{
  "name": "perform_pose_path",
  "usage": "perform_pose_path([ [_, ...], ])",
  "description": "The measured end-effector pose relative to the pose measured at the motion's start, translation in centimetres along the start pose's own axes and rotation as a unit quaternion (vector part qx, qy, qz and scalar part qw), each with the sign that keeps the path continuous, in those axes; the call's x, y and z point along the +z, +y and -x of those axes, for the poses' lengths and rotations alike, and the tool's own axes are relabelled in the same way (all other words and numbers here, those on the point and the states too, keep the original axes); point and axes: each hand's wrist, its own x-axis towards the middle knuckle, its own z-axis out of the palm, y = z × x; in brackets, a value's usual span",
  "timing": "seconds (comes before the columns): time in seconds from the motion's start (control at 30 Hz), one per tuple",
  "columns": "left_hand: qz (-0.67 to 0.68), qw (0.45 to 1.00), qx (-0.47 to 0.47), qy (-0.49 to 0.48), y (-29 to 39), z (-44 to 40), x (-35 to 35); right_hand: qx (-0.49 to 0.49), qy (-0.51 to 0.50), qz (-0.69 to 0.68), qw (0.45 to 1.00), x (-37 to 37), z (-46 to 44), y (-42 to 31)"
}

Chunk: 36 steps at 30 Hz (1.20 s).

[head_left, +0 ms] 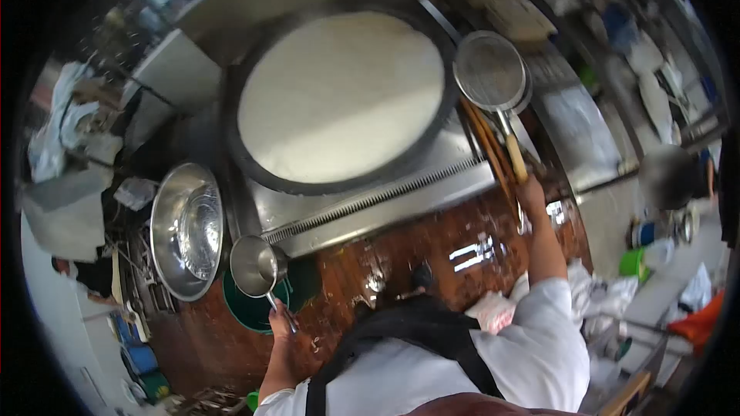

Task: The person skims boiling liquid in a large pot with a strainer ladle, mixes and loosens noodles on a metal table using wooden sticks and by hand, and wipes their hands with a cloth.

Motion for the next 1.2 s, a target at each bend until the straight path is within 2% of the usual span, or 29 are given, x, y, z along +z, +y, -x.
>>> perform_pose_path([
  [0.03, 0.016, 1.000, -0.003, 0.002, -0.7, -0.3, 0.2, 0.013, -0.021, 0.028, 0.999, 0.5, -1.3, 2.2],
  [0.1, 0.041, 0.999, -0.011, -0.002, -2.6, -1.1, 0.3, -0.036, -0.002, 0.051, 0.998, 1.3, -3.1, 6.1],
  [0.17, 0.042, 0.999, -0.025, 0.018, -2.5, -1.0, 1.2, -0.025, 0.013, 0.036, 0.999, -0.6, -1.7, 3.6],
  [0.23, 0.067, 0.997, -0.039, 0.025, -2.5, -0.5, 1.8, -0.068, 0.026, -0.040, 0.997, -3.2, 0.7, -1.2],
  [0.3, 0.060, 0.997, -0.030, 0.037, -3.3, -0.7, 2.0, -0.109, 0.096, -0.138, 0.980, -3.4, -0.3, -4.8],
  [0.33, 0.051, 0.997, -0.026, 0.048, -3.4, -0.9, 2.2, -0.066, -0.020, -0.291, 0.954, -3.8, -1.8, -6.9],
  [0.37, 0.038, 0.997, -0.021, 0.059, -3.4, -1.0, 2.3, -0.016, -0.136, -0.432, 0.891, -4.1, -3.5, -9.3],
  [0.43, 0.037, 0.998, -0.016, 0.047, -2.9, -0.7, 2.5, -0.060, -0.229, -0.437, 0.868, -5.3, -6.5, -14.9],
  [0.5, 0.032, 0.998, -0.002, 0.045, -4.1, -2.7, 1.6, -0.143, -0.131, -0.241, 0.951, -1.5, -14.0, -17.1],
  [0.53, 0.025, 0.998, 0.000, 0.059, -4.5, -3.5, 1.2, -0.194, 0.004, -0.130, 0.972, 0.2, -15.5, -18.7],
  [0.57, 0.006, 0.998, -0.004, 0.060, -4.5, -3.5, 0.8, -0.237, 0.140, -0.015, 0.961, 1.2, -16.1, -20.2],
  [0.67, -0.056, 0.996, -0.016, 0.066, -2.8, -2.8, -0.3, -0.216, 0.097, 0.102, 0.966, 1.1, -15.4, -23.0],
  [0.77, -0.074, 0.994, -0.025, 0.072, -2.7, -2.4, -1.4, -0.140, -0.091, 0.135, 0.977, 5.1, -13.7, -21.8],
  [0.8, -0.126, 0.991, 0.021, 0.041, -4.6, -4.5, -2.9, -0.259, -0.133, 0.226, 0.930, 5.5, -10.8, -21.9],
  [0.83, -0.103, 0.993, 0.023, 0.043, -4.6, -4.1, -3.1, -0.381, -0.152, 0.297, 0.862, 5.5, -7.3, -22.5],
  [0.87, -0.143, 0.988, 0.015, 0.057, -6.9, -6.6, -4.2, -0.453, -0.245, 0.348, 0.784, 3.3, -3.6, -25.3],
  [0.9, -0.115, 0.993, 0.025, 0.028, -3.4, -2.7, -3.8, -0.502, -0.360, 0.385, 0.685, 3.8, 2.4, -24.2],
  [0.93, -0.132, 0.990, 0.020, 0.035, -3.2, -2.9, -4.1, -0.317, -0.412, 0.116, 0.846, 5.8, 4.3, -23.4],
  [1.0, -0.153, 0.988, 0.019, 0.031, -3.1, -3.3, -4.6, -0.241, -0.386, -0.014, 0.891, 9.9, 6.8, -23.1],
  [1.03, -0.162, 0.986, 0.018, 0.023, -2.9, -3.6, -5.1, -0.382, -0.363, 0.138, 0.839, 11.4, 8.3, -24.0],
  [1.07, -0.169, 0.985, 0.016, 0.018, -2.6, -3.9, -5.7, -0.238, -0.396, -0.024, 0.886, 11.9, 10.7, -25.3],
  [1.1, -0.176, 0.984, 0.026, 0.008, -2.5, -4.2, -6.3, -0.083, -0.411, -0.185, 0.889, 12.1, 14.2, -26.7],
  [1.13, -0.184, 0.982, 0.036, -0.002, -2.4, -4.5, -6.8, 0.076, -0.403, -0.338, 0.847, 12.1, 17.3, -28.2],
  [1.2, -0.216, 0.976, 0.034, -0.018, -1.7, -4.9, -7.7, 0.066, -0.423, -0.371, 0.824, 11.0, 21.9, -31.3],
])
